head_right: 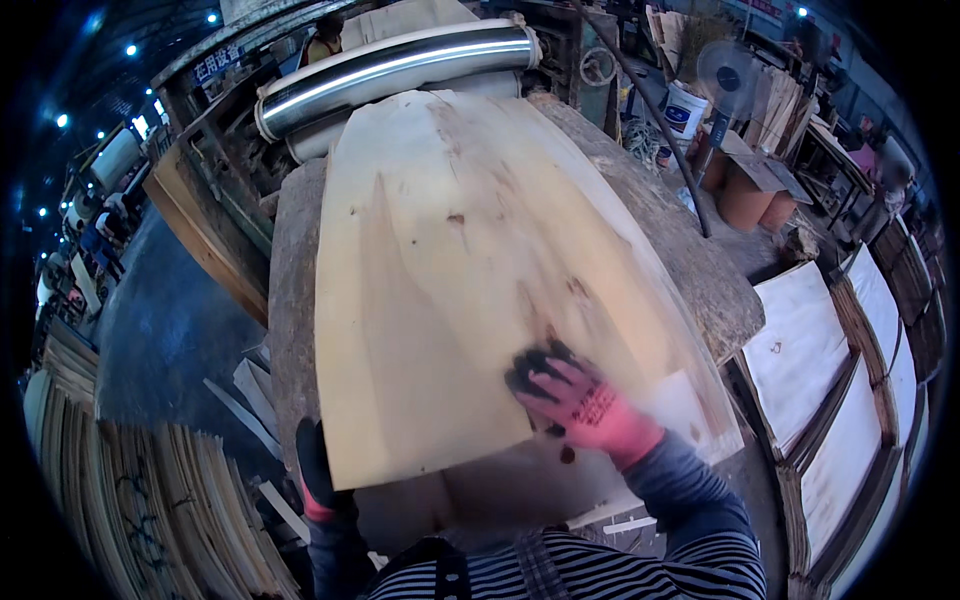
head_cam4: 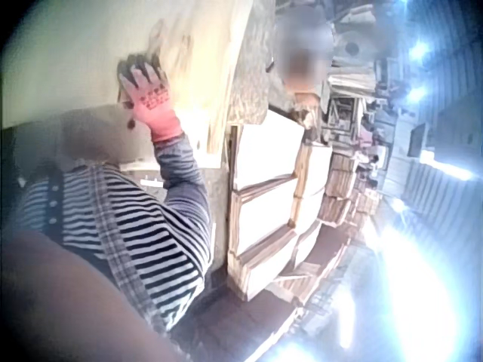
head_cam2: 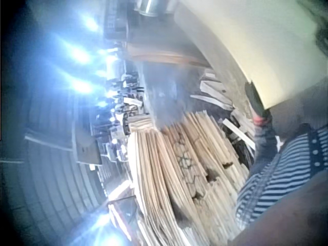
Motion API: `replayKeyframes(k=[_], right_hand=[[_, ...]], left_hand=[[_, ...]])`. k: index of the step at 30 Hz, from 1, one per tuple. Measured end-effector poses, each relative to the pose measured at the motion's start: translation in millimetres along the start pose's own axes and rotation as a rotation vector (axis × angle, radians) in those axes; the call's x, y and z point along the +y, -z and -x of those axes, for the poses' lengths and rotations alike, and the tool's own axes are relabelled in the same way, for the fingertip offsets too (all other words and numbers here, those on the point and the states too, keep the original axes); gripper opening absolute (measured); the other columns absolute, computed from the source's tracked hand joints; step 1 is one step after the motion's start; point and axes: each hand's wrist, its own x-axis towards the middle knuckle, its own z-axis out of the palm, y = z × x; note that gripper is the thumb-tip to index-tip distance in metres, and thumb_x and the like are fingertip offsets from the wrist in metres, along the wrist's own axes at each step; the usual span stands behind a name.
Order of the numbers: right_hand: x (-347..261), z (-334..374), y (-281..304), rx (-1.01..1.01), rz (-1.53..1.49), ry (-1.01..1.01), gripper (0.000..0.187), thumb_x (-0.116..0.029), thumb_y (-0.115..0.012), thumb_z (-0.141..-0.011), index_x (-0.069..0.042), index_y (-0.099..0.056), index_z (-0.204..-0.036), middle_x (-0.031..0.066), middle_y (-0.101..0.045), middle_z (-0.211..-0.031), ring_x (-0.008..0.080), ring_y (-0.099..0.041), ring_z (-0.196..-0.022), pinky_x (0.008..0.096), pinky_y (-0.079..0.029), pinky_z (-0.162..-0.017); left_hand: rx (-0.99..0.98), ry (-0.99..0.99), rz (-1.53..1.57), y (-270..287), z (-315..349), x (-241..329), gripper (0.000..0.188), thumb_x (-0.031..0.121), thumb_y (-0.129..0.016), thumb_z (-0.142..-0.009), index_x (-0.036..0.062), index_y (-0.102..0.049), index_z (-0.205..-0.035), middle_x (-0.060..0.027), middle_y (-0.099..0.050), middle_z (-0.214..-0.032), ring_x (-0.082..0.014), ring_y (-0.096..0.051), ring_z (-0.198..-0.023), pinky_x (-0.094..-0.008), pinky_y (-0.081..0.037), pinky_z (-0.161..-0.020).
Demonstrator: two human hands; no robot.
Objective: The person repeatedly picks up thin wood veneer sheets from a stack, places them onto a roller machine, and then stacks them onto a pile. The person handles the sheets one at a time, flipping them over and aligning them before stacking.
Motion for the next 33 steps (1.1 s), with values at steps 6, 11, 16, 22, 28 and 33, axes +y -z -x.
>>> replayKeyframes(k=[6,11,16,22,28,33], right_hand=[[70.5,-106.4,-49.3,0.152,-0.158,-0.001,0.062,-0.031,-0.068,-0.065,-0.021,-0.049,-0.123,0.0054,-0.045,-0.126,0.0278,-0.037,-0.121,0.0455,-0.029,-0.1],[72.3,-178.6,-85.3,0.167,-0.086,-0.179,0.06,-0.031,-0.063,-0.073,-0.016,-0.042,-0.128,0.01,-0.039,-0.132,0.0282,-0.03,-0.125,0.0445,-0.022,-0.104],[3.8,-148.5,-37.4,0.155,-0.259,-0.131,0.061,-0.032,-0.058,-0.078,-0.01,-0.036,-0.131,0.0156,-0.031,-0.136,0.0312,-0.028,-0.126,0.0452,-0.019,-0.105],[-64.0,-17.6,-17.3,-0.016,-0.369,-0.077,0.078,-0.03,-0.068,-0.069,-0.004,-0.032,-0.133,0.0194,-0.03,-0.135,0.036,-0.029,-0.125,0.0478,-0.019,-0.104],[-111.9,63.8,-20.9,-0.165,-0.298,-0.209,0.101,-0.042,-0.075,-0.056,-0.005,-0.026,-0.136,0.0189,-0.025,-0.139,0.036,-0.026,-0.127,0.0501,-0.016,-0.105],[-114.5,74.5,-11.9,0.105,-0.247,-0.322,0.08,-0.014,-0.072,-0.061,0.002,-0.033,-0.129,0.0243,-0.035,-0.131,0.0427,-0.03,-0.123,0.0475,-0.024,-0.103]], left_hand=[[0.162,-0.022,-1.223,40.1,60.0,-32.9,0.064,0.021,-0.059,-0.08,0.0021,-0.03,-0.133,-0.0198,-0.034,-0.133,-0.0349,-0.038,-0.117,-0.0399,-0.031,-0.099],[0.221,0.221,-1.199,40.0,92.0,-59.1,0.075,0.02,-0.065,-0.072,0.0038,-0.027,-0.135,-0.0197,-0.033,-0.134,-0.0394,-0.032,-0.121,-0.0408,-0.028,-0.102],[0.096,0.265,-0.629,81.6,82.1,-92.4,0.065,0.013,-0.06,-0.081,0.0036,-0.027,-0.135,-0.016,-0.033,-0.137,-0.0244,-0.032,-0.126,-0.034,-0.026,-0.104],[-0.006,0.015,-0.627,108.7,70.4,-69.9,0.06,0.006,-0.061,-0.077,0.0066,-0.036,-0.132,-0.015,-0.022,-0.142,-0.0255,-0.02,-0.132,-0.0345,-0.019,-0.106],[-0.31,0.039,-0.484,46.5,50.6,59.9,0.068,0.015,-0.06,-0.082,0.0001,-0.022,-0.136,-0.016,-0.034,-0.135,-0.0202,-0.033,-0.125,-0.0287,-0.025,-0.103],[-0.215,-0.185,-0.133,9.2,55.5,122.7,0.037,0.004,-0.047,-0.084,-0.0063,-0.045,-0.12,-0.0177,-0.051,-0.118,-0.0232,-0.054,-0.103,-0.0309,-0.042,-0.088]])
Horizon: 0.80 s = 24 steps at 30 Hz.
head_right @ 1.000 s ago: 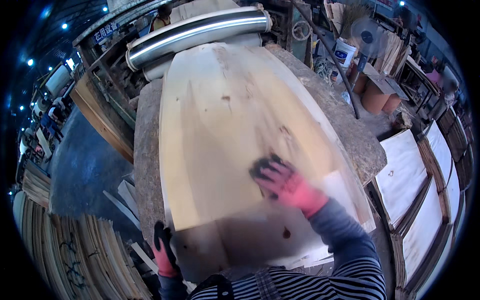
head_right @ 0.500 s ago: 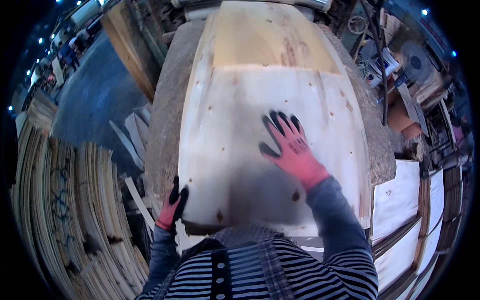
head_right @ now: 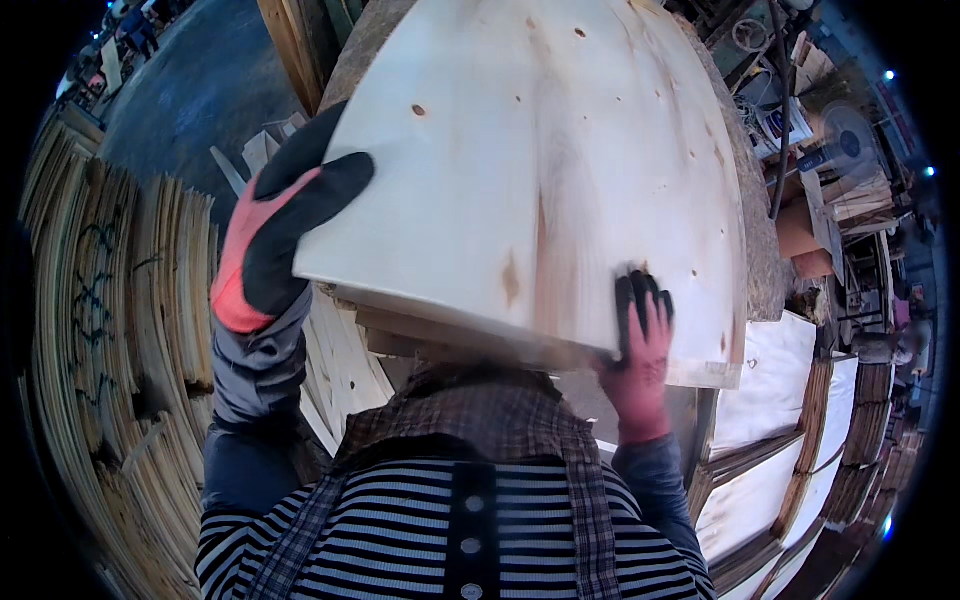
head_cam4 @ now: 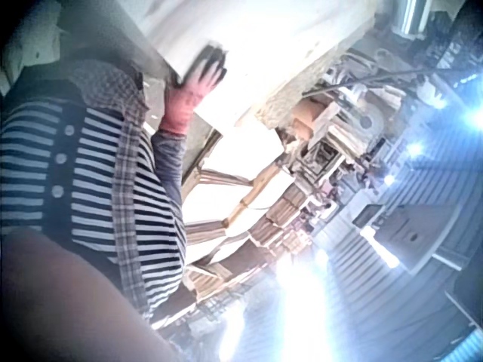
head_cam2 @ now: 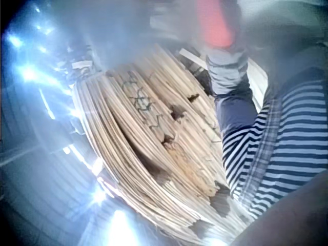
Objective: The person repeatedly picks up thin wood veneer sheets from a stack, places them onto a roller machine, and then stacks them onto a pile. The person handles the sheets one at a time, flipping them over and aligning them before stacking.
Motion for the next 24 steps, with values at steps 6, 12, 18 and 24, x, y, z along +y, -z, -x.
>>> replayKeyframes(k=[6,12,18,24], right_hand=[[-13.1,28.7,85.1,0.147,0.048,0.257,0.062,-0.044,-0.061,-0.063,-0.004,-0.055,-0.11,0.0186,-0.054,-0.107,0.0369,-0.052,-0.098,0.0474,-0.041,-0.088],[3.4,-71.1,75.2,-0.065,0.209,0.266,0.058,-0.038,-0.066,-0.061,-0.014,-0.056,-0.113,0.0077,-0.055,-0.11,0.0264,-0.053,-0.098,0.0409,-0.04,-0.09],[67.5,-163.1,30.6,0.002,0.227,0.337,0.046,-0.036,-0.056,-0.076,-0.014,-0.052,-0.116,0.0087,-0.055,-0.111,0.0262,-0.052,-0.101,0.0394,-0.038,-0.092],[119.1,-263.4,-28.9,0.134,0.147,0.365,0.052,-0.035,-0.062,-0.072,-0.017,-0.05,-0.12,0.0054,-0.056,-0.114,0.0252,-0.051,-0.106,0.0375,-0.039,-0.093]], left_hand=[[0.226,0.117,0.081,21.5,68.5,5.5,0.052,0.021,-0.051,-0.083,-0.0034,-0.039,-0.127,-0.0155,-0.051,-0.119,-0.0225,-0.052,-0.105,-0.0319,-0.04,-0.09],[0.313,0.086,-0.271,27.4,53.4,-89.2,0.05,0.028,-0.039,-0.091,-0.0035,-0.034,-0.13,-0.016,-0.044,-0.128,-0.026,-0.044,-0.115,-0.0346,-0.034,-0.097],[0.376,0.559,-0.648,53.6,87.4,-184.3,0.052,0.027,-0.049,-0.089,0.0013,-0.034,-0.132,-0.0155,-0.047,-0.126,-0.0224,-0.047,-0.112,-0.0347,-0.036,-0.093],[0.506,0.697,-0.37,44.6,94.6,-181.6,0.041,0.022,-0.054,-0.086,0.0002,-0.048,-0.12,-0.0122,-0.057,-0.111,-0.0181,-0.055,-0.098,-0.029,-0.044,-0.082]])
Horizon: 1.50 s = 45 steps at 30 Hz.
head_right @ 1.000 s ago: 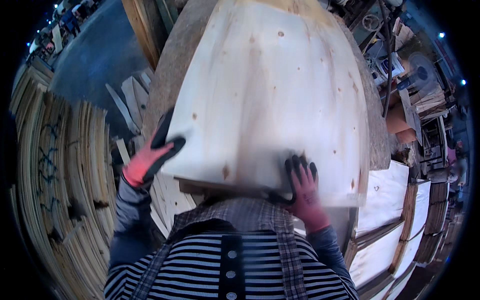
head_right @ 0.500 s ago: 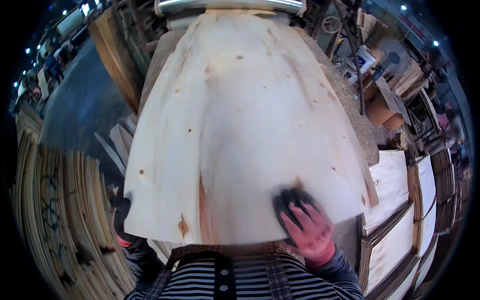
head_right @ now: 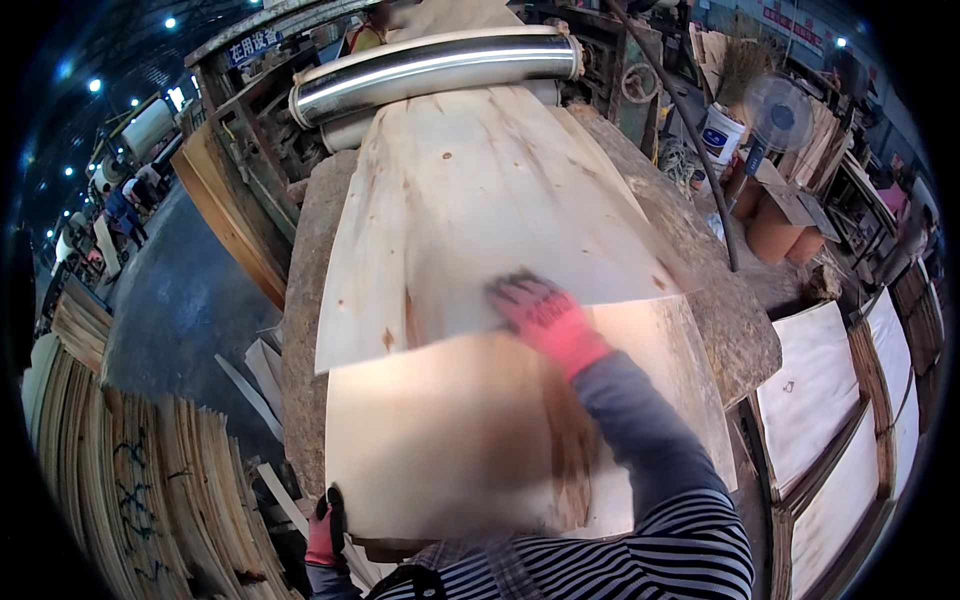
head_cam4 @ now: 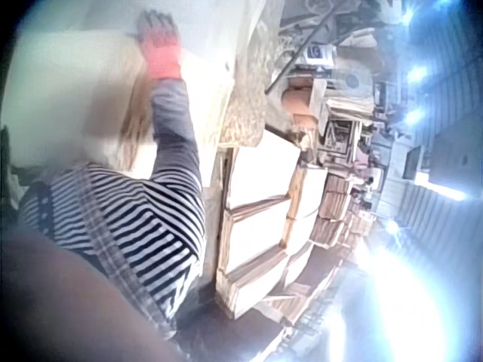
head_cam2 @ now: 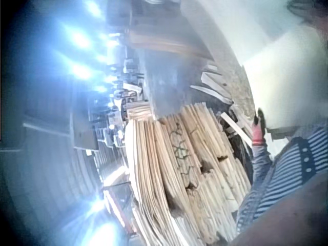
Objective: The person repeatedly picks up thin wood veneer sheets from a stack, places them onto a roller machine, and then stacks them onto a pile. The person handles the sheets one at a time, flipping them over and aligning them before stacking.
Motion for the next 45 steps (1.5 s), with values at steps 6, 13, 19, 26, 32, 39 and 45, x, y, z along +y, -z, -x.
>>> replayKeyframes(k=[6,13,19,26,32,39,45], right_hand=[[-29.9,-14.3,-22.3,-0.061,-0.046,-0.195,0.061,-0.044,-0.053,-0.08,-0.011,-0.038,-0.13,0.016,-0.036,-0.133,0.0312,-0.03,-0.125,0.047,-0.017,-0.105],[-175.8,136.1,70.3,-0.362,-0.305,0.037,0.077,-0.05,-0.061,-0.071,-0.004,-0.039,-0.127,0.0235,-0.038,-0.128,0.0378,-0.032,-0.122,0.0504,-0.018,-0.104],[-215.2,221.1,86.0,-0.211,-0.177,-0.495,0.077,-0.036,-0.073,-0.061,0.0,-0.043,-0.122,0.0248,-0.036,-0.129,0.0393,-0.031,-0.123,0.0499,-0.02,-0.104],[-236.1,272.7,169.6,0.112,0.002,-0.513,0.056,-0.028,-0.067,-0.058,-0.001,-0.058,-0.106,0.0211,-0.056,-0.11,0.0372,-0.053,-0.102,0.044,-0.041,-0.091],[-202.7,184.2,177.2,-0.022,-0.044,-0.358,0.063,-0.027,-0.064,-0.044,-0.006,-0.062,-0.104,0.0149,-0.059,-0.106,0.0348,-0.055,-0.096,0.0455,-0.041,-0.088],[-116.7,83.2,94.6,-0.112,0.029,-0.157,0.061,-0.029,-0.07,-0.059,-0.013,-0.054,-0.115,0.0088,-0.056,-0.111,0.0252,-0.053,-0.103,0.0378,-0.042,-0.09],[-50.4,13.3,5.3,-0.028,-0.035,-0.095,0.061,-0.027,-0.07,-0.06,-0.017,-0.053,-0.118,0.0093,-0.054,-0.117,0.0263,-0.051,-0.107,0.0379,-0.04,-0.092]], left_hand=[[-0.054,-0.007,-0.206,21.5,-16.2,13.7,0.035,0.016,-0.058,-0.084,-0.0013,-0.054,-0.114,-0.0112,-0.062,-0.102,-0.0168,-0.058,-0.093,-0.0259,-0.043,-0.083],[-0.393,-0.573,-0.199,41.6,7.5,99.4,0.026,0.013,-0.05,-0.088,-0.0022,-0.057,-0.108,-0.0139,-0.059,-0.106,-0.0202,-0.057,-0.093,-0.0274,-0.043,-0.083],[-0.776,-0.496,0.22,-2.5,103.0,197.6,0.033,0.015,-0.056,-0.084,-0.0041,-0.053,-0.11,-0.0193,-0.055,-0.109,-0.0232,-0.054,-0.1,-0.0294,-0.043,-0.085],[-0.878,-0.563,0.378,48.2,133.3,141.7,0.035,0.008,-0.061,-0.075,-0.0048,-0.053,-0.108,-0.0127,-0.057,-0.101,-0.0194,-0.055,-0.094,-0.0309,-0.042,-0.079],[-0.515,-0.606,0.345,43.4,77.7,70.3,0.038,0.012,-0.051,-0.084,-0.0057,-0.046,-0.117,-0.0153,-0.056,-0.107,-0.0227,-0.056,-0.094,-0.0321,-0.046,-0.078],[0.012,-0.218,-0.398,-34.6,31.4,42.0,0.052,0.031,-0.054,-0.083,0.0022,-0.041,-0.124,-0.0231,-0.044,-0.122,-0.0384,-0.041,-0.113,-0.0429,-0.032,-0.096],[-0.096,-0.391,-0.384,-16.9,42.8,86.7,0.048,0.027,-0.053,-0.086,0.0,-0.042,-0.124,-0.0207,-0.047,-0.121,-0.0298,-0.045,-0.112,-0.0373,-0.035,-0.093]])
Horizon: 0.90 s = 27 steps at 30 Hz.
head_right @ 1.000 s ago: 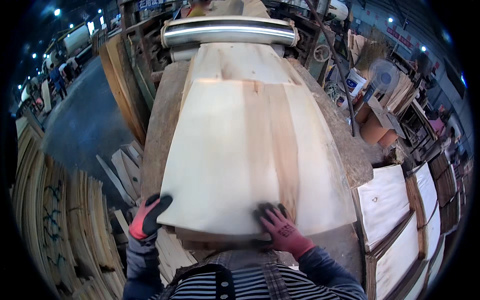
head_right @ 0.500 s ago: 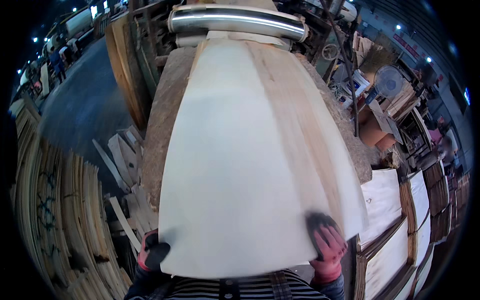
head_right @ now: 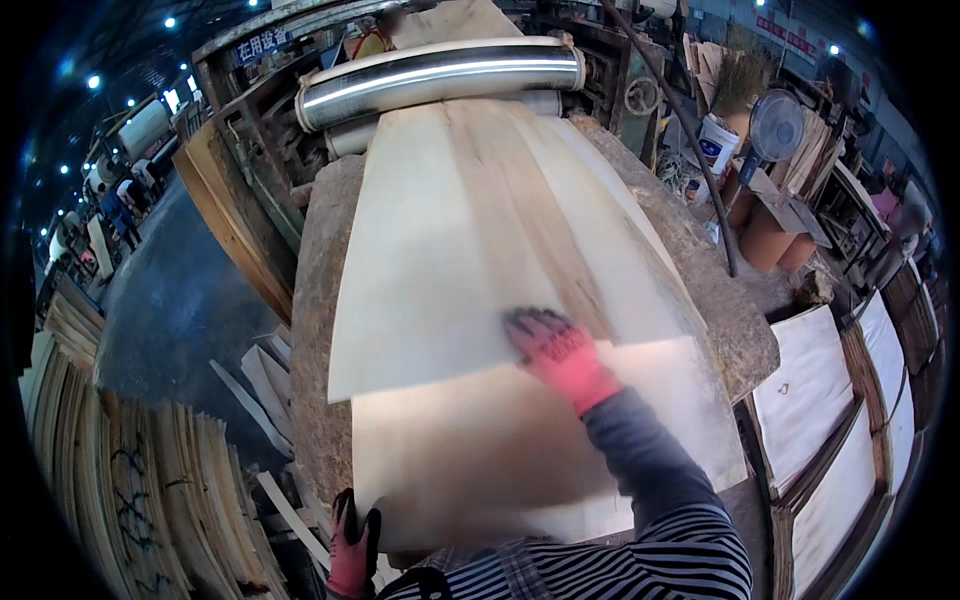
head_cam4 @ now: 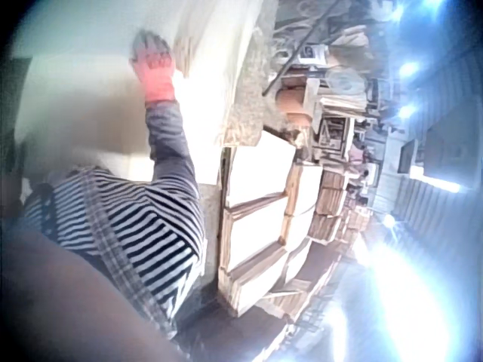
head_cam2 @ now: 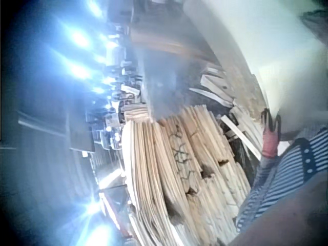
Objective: The person repeatedly picks up thin wood veneer sheets from a stack, places them onto a roller machine, and then stacks them onto a pile. The person handles the sheets one at a time, flipping them over and aligning them before stacking.
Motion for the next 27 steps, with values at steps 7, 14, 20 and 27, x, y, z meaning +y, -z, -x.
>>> replayKeyframes(k=[7,14,20,27], right_hand=[[16.6,-42.5,-34.9,0.008,-0.022,-0.237,0.067,-0.041,-0.06,-0.075,-0.01,-0.037,-0.13,0.0147,-0.036,-0.134,0.0287,-0.032,-0.125,0.0444,-0.022,-0.104],[-102.0,129.1,44.4,-0.325,-0.339,0.044,0.085,-0.053,-0.061,-0.071,-0.001,-0.031,-0.132,0.0232,-0.032,-0.133,0.0392,-0.027,-0.125,0.0499,-0.015,-0.105],[-129.1,262.3,54.6,0.046,-0.342,-0.402,0.079,-0.022,-0.073,-0.065,0.003,-0.034,-0.129,0.0218,-0.034,-0.133,0.0355,-0.031,-0.125,0.0463,-0.024,-0.104],[-142.6,251.2,157.7,0.207,-0.009,-0.433,0.046,-0.035,-0.051,-0.079,0.005,-0.059,-0.101,0.0195,-0.059,-0.1,0.034,-0.057,-0.095,0.0406,-0.045,-0.086]], left_hand=[[-0.289,0.355,0.77,28.5,-16.2,28.8,0.038,0.007,-0.057,-0.079,-0.0035,-0.051,-0.114,-0.0154,-0.056,-0.11,-0.0254,-0.054,-0.102,-0.0329,-0.044,-0.084],[-0.435,0.209,1.02,19.7,-27.5,-6.5,0.036,0.015,-0.042,-0.09,-0.0062,-0.046,-0.119,-0.0153,-0.048,-0.123,-0.0255,-0.046,-0.114,-0.0329,-0.035,-0.097],[-0.599,-0.801,0.243,22.3,-1.8,92.0,0.04,0.02,-0.044,-0.089,0.001,-0.043,-0.124,-0.0202,-0.05,-0.117,-0.0295,-0.049,-0.109,-0.0355,-0.038,-0.092],[-0.803,-0.257,0.688,61.5,56.8,71.9,0.047,0.022,-0.058,-0.082,0.0006,-0.045,-0.121,-0.018,-0.057,-0.106,-0.0265,-0.057,-0.093,-0.0342,-0.045,-0.081]])
